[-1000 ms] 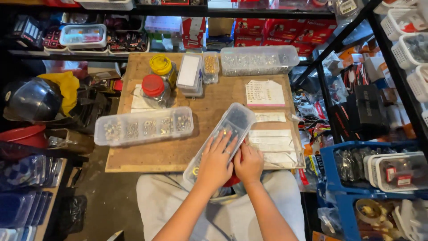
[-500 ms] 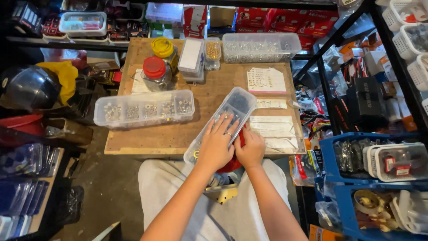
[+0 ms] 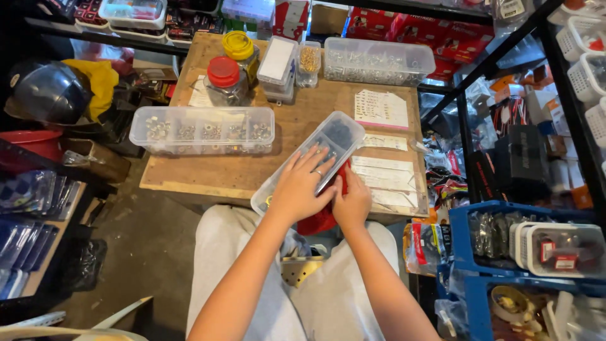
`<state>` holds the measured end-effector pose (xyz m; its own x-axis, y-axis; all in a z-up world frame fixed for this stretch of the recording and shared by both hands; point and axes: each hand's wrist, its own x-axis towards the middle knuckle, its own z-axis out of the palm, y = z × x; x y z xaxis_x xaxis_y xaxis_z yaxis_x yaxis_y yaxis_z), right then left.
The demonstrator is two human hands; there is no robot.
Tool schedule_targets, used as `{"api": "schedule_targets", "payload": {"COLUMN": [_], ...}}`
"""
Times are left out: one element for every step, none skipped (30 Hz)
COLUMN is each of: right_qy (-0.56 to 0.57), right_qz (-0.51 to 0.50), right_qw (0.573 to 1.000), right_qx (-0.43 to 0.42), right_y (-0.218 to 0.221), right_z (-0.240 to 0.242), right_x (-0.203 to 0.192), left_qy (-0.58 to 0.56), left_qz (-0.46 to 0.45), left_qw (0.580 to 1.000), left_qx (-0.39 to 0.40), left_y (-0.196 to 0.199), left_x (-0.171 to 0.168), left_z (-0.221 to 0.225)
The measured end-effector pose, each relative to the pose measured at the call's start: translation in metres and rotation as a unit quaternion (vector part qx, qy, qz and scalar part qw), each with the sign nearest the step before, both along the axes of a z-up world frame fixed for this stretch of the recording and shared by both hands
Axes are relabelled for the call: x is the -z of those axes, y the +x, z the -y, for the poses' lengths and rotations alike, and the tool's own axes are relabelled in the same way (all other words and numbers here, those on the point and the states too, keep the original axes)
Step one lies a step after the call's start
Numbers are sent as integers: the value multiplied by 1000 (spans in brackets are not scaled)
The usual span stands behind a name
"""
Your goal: Wiping and cleaning plastic organizers containing small hardware parts.
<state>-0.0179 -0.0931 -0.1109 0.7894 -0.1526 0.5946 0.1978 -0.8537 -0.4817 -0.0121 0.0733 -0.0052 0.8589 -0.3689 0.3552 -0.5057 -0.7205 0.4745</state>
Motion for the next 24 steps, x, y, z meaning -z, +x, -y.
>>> {"api": "schedule_targets", "payload": {"right_qy": [32,33,87,142,145,193,241,244,220,195,196,173,150,152,148,145,148,157,166,163,167,171,169,188], "right_qz": [-7,-5,-19,-31,-28,-55,-82,-82,-76,-68,-64,-67,-71,-72,-68,-64,-65,-70,-75,-73,-96,-125,-130,-134], "right_qw": [999,999,996,989,989,980,967,966,972,978,978,982,986,986,987,987,986,984,982,983,980,976,975,972], "right_qx": [4,4,-1,-4,-2,4,10,14,-9,-35,-33,-14,5,5,15,28,31,38,45,46,53,59,60,50], "right_y": [2,0,-2,-3,1,2,3,-1,-3,0,0,0,1,7,13,19,19,21,24,23,23,16,12,8], "right_z": [4,3,1,-2,-1,1,3,1,-2,-5,-5,-7,-9,-5,-1,3,1,2,3,0,-3,-8,-11,-14], "right_x": [7,-2,-10,-18,-21,-22,-23,-28,-34,-43,-49,-55,-60,-56,-51,-46,-47,-49,-51,-54,-57,-56,-63,-70], "left_qy": [6,7,17,30,33,39,44,46,50,53,54,61,67,69,59,50,53,52,52,49,51,54,52,57], "left_qz": [-6,-4,-11,-18,-16,-14,-13,-14,-19,-19,-16,-23,-30,-31,-32,-34,-34,-32,-30,-29,-29,-35,-41,-25], "left_qw": [1000,1000,1000,999,999,999,999,999,999,998,998,998,997,997,998,998,998,998,998,998,998,998,998,998], "left_qx": [1,1,0,0,3,3,3,8,9,7,10,14,18,19,19,21,24,22,21,22,23,22,22,19], "left_y": [0,-2,-3,-3,0,-1,-2,-4,-5,-2,-2,-3,-4,-3,-2,-1,-2,-1,1,3,5,1,1,1], "left_x": [-2,-4,-6,-8,-8,-6,-4,-5,-6,-10,-10,-9,-8,-8,-7,-8,-7,-6,-6,-8,-9,-8,-7,-6], "left_z": [1,1,2,1,1,2,2,2,1,1,1,1,0,0,0,0,-2,-2,-2,-1,-1,-2,-2,-2]}}
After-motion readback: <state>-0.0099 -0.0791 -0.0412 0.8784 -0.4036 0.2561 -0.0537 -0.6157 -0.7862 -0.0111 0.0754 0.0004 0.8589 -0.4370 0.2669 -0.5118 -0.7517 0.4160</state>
